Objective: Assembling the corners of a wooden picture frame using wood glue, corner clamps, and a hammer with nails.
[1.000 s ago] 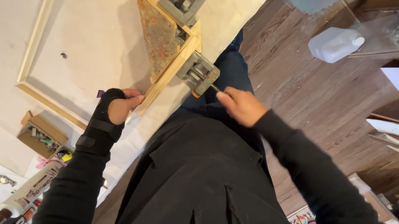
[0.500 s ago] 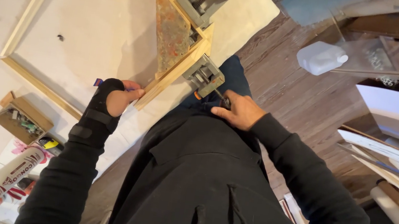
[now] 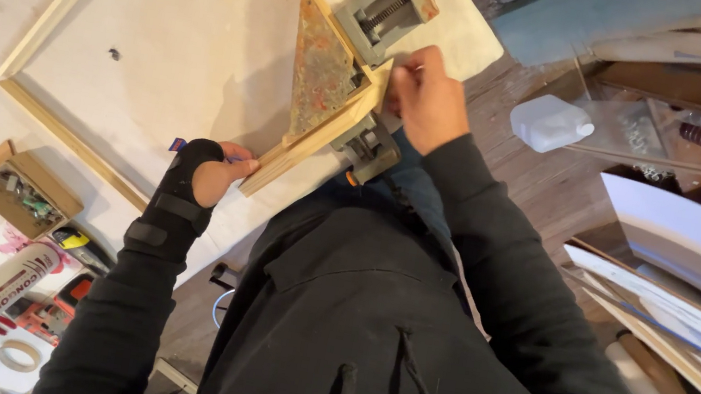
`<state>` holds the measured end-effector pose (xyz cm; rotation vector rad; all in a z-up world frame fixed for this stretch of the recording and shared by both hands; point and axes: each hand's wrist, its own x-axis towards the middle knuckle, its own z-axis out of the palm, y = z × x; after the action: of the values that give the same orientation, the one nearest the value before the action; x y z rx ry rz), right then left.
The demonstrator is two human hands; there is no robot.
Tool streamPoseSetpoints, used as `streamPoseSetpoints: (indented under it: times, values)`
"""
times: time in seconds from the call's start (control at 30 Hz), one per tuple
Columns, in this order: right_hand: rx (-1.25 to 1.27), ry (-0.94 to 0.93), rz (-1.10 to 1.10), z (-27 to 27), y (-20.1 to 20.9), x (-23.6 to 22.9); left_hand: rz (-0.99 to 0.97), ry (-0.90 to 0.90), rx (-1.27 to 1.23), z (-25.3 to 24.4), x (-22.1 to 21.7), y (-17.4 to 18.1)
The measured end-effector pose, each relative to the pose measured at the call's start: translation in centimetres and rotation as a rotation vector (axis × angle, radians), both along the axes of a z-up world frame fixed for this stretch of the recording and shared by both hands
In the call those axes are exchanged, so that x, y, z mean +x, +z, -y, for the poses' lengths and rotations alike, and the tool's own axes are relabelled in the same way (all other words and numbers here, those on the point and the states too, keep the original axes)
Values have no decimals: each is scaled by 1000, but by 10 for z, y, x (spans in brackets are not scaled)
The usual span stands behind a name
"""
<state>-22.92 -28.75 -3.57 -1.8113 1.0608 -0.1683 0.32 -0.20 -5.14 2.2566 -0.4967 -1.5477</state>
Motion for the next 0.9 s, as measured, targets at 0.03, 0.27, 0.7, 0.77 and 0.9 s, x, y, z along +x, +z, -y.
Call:
streamPoseSetpoints:
  times: [0.03,0.27,0.7,0.77,0.9]
  values:
    - [38,-13,60,4,8,-3,9,2,-8,1,0,2]
    - [-472,358,101,15,19,-2,-3,8,-25,0,1,0]
    - [-567,319,122,3,50,14,83,-39,-43,11,-1,28]
    - [-313,196,252,6,59,11,139,-87,-37,19,0,44]
    - [-354,99,199,-3,51,-18,324,-111,-128,5,27,39]
